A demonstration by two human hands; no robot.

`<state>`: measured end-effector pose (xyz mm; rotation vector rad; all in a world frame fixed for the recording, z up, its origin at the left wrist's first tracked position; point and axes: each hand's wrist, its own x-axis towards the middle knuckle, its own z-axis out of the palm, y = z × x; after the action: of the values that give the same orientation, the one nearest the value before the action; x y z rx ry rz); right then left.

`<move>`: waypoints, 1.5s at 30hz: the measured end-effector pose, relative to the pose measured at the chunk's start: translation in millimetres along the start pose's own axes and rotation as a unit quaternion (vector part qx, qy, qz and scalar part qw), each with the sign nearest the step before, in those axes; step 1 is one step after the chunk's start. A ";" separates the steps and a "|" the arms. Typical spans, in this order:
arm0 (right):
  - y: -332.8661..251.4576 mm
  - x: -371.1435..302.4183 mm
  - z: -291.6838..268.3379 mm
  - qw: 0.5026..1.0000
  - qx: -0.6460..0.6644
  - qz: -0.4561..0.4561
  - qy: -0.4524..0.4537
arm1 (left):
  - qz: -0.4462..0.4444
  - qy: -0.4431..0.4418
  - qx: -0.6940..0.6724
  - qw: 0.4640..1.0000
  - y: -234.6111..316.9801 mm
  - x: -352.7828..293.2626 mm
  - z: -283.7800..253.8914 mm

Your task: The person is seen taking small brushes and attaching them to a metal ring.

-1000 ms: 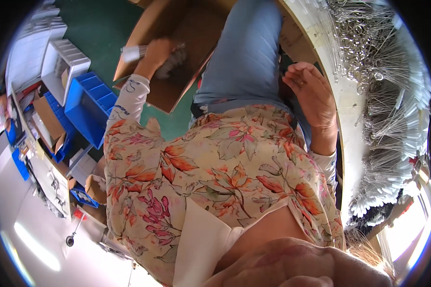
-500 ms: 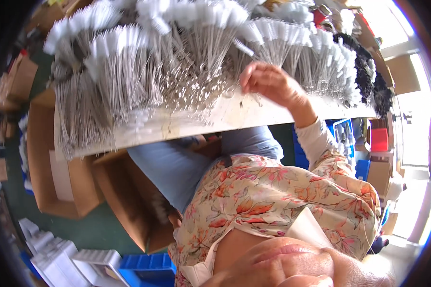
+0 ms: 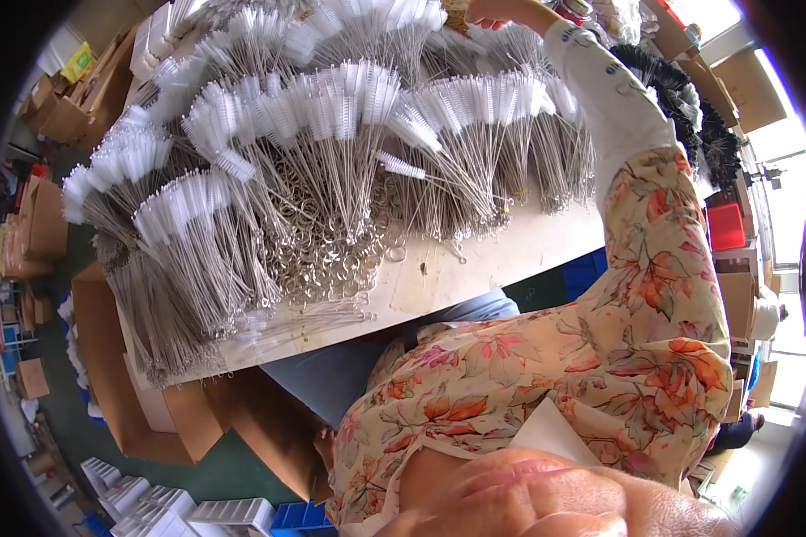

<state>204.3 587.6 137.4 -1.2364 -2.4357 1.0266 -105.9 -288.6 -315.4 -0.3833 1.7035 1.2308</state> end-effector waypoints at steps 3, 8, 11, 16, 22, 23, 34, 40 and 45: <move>6.1 44.2 29.8 0.997 -0.033 0.070 -0.029 | 0.001 0.009 0.007 1.000 18.0 -20.1 12.2; 34.1 80.3 45.1 0.974 -0.097 0.191 -0.075 | -0.002 0.015 0.020 1.000 35.4 -47.1 22.3; 61.1 89.8 55.1 0.969 0.070 0.236 -0.012 | -0.007 0.006 0.031 0.999 48.5 -52.8 34.9; 65.1 91.8 31.1 0.959 0.084 0.270 0.001 | -0.007 -0.003 0.044 0.999 59.6 -61.6 37.0; 68.1 77.4 2.7 0.961 -0.023 0.274 -0.044 | -0.005 -0.015 0.058 0.998 69.9 -67.8 42.5; 72.9 68.1 9.8 0.964 0.000 0.260 -0.059 | -0.005 -0.017 0.061 0.998 72.0 -68.0 44.3; 53.0 73.6 28.9 0.929 -0.252 0.265 -0.066 | -0.003 -0.021 0.078 0.997 79.3 -84.5 57.2; 48.8 61.0 6.5 0.951 -0.186 0.247 -0.015 | 0.011 -0.034 0.089 0.995 88.2 -79.0 66.0; 70.4 55.3 -3.6 0.969 -0.192 0.149 -0.037 | 0.028 -0.049 0.094 0.994 97.2 -70.9 75.7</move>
<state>215.4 660.6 86.5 -1.7589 -2.6481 0.6891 -101.1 -199.8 -204.5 -0.1607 1.7382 1.1008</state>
